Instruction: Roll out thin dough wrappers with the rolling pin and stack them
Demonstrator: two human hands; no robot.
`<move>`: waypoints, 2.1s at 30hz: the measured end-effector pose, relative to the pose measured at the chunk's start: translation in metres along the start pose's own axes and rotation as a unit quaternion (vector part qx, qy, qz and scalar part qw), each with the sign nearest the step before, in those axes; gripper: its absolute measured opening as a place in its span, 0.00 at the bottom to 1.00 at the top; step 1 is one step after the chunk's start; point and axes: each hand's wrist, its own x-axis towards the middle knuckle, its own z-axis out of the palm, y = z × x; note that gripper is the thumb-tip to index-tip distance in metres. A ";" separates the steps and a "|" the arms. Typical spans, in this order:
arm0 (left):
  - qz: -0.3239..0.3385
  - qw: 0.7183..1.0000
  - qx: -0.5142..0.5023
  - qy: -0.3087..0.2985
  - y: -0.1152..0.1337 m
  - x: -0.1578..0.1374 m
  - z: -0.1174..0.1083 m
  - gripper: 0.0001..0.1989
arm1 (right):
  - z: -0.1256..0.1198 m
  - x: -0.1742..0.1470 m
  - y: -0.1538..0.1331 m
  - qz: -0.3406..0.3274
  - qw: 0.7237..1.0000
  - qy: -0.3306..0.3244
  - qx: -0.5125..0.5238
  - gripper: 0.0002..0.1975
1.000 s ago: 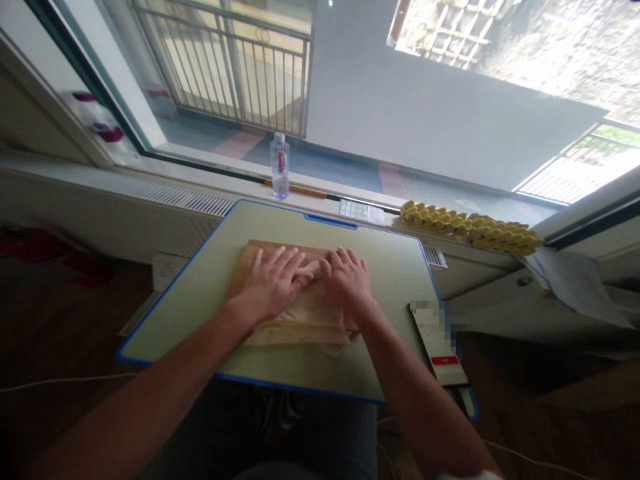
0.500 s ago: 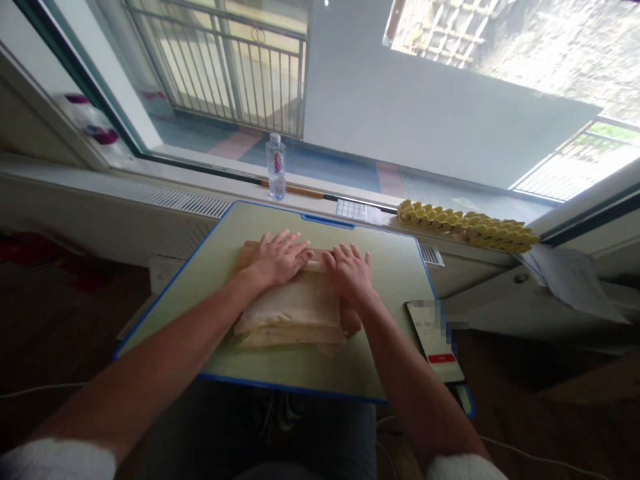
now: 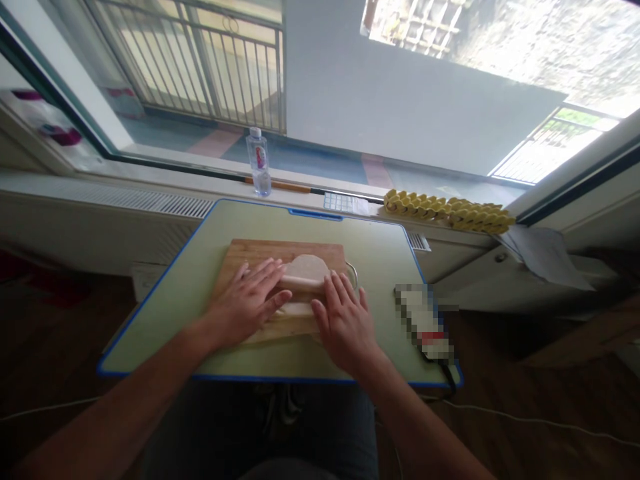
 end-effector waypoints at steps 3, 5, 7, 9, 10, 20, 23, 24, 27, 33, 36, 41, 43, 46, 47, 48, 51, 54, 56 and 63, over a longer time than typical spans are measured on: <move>0.011 1.000 0.005 -0.004 -0.001 -0.010 0.001 0.41 | 0.004 -0.012 -0.004 -0.008 1.000 0.010 -0.001 0.32; 0.003 1.000 0.024 0.013 -0.003 0.002 0.004 0.39 | 0.007 0.001 -0.001 0.004 1.000 0.019 0.000 0.32; -0.014 0.998 0.048 0.030 -0.004 0.028 0.007 0.38 | 0.010 0.027 0.004 0.024 0.999 0.025 0.002 0.32; -0.034 0.997 0.067 0.032 -0.007 0.062 0.007 0.37 | 0.010 0.060 0.012 0.037 0.999 0.023 0.001 0.31; -0.044 0.996 0.073 0.025 -0.008 0.080 0.006 0.37 | 0.009 0.077 0.015 0.040 0.999 0.018 -0.001 0.30; -0.049 0.996 0.075 -0.015 -0.012 0.107 -0.002 0.38 | 0.006 0.099 0.019 0.042 0.999 0.008 -0.009 0.29; -0.024 0.997 0.074 0.022 -0.005 0.056 0.003 0.40 | 0.012 0.054 0.009 0.026 0.999 0.037 -0.001 0.31; -0.017 0.997 0.071 0.029 -0.001 0.038 0.005 0.39 | 0.013 0.039 0.006 0.018 0.999 0.042 0.002 0.32; -0.011 0.997 0.064 0.043 0.009 -0.008 0.008 0.38 | 0.013 0.004 0.000 -0.008 0.999 0.040 0.010 0.32; -0.024 0.996 0.052 0.075 0.015 -0.021 0.013 0.35 | 0.014 0.021 0.000 -0.017 0.999 0.033 0.019 0.33; -0.036 0.995 0.050 0.079 0.006 0.004 0.011 0.35 | 0.013 0.053 0.000 0.001 1.000 0.027 0.015 0.33; -0.048 0.996 0.052 0.061 -0.019 0.051 0.001 0.35 | 0.009 0.094 0.000 0.003 1.000 0.015 -0.004 0.32; -0.055 0.995 0.060 0.061 -0.032 0.068 -0.003 0.35 | 0.009 0.107 0.001 0.014 1.000 0.008 -0.008 0.32; -0.080 0.994 0.059 0.051 -0.052 0.089 -0.009 0.35 | 0.009 0.126 0.003 0.031 0.999 -0.006 -0.001 0.33; -0.093 0.994 0.051 0.040 -0.058 0.093 -0.011 0.34 | 0.008 0.130 0.003 0.033 0.999 -0.008 0.003 0.33; -0.105 0.993 0.041 0.027 -0.063 0.097 -0.012 0.33 | 0.008 0.134 0.004 0.032 0.999 -0.010 0.006 0.33; -0.125 0.992 0.005 -0.003 -0.074 0.097 -0.015 0.32 | 0.007 0.134 0.003 0.020 1.000 -0.011 0.010 0.32; -0.110 0.994 -0.019 0.000 -0.075 0.083 -0.016 0.29 | 0.007 0.120 0.001 -0.002 1.000 0.000 0.009 0.31; -0.085 0.996 -0.025 0.011 -0.073 0.070 -0.017 0.26 | 0.008 0.107 -0.001 -0.018 1.000 0.008 0.010 0.32; -0.008 0.995 -0.051 0.090 -0.069 0.031 -0.032 0.23 | 0.006 0.061 -0.003 -0.054 0.998 0.016 0.023 0.32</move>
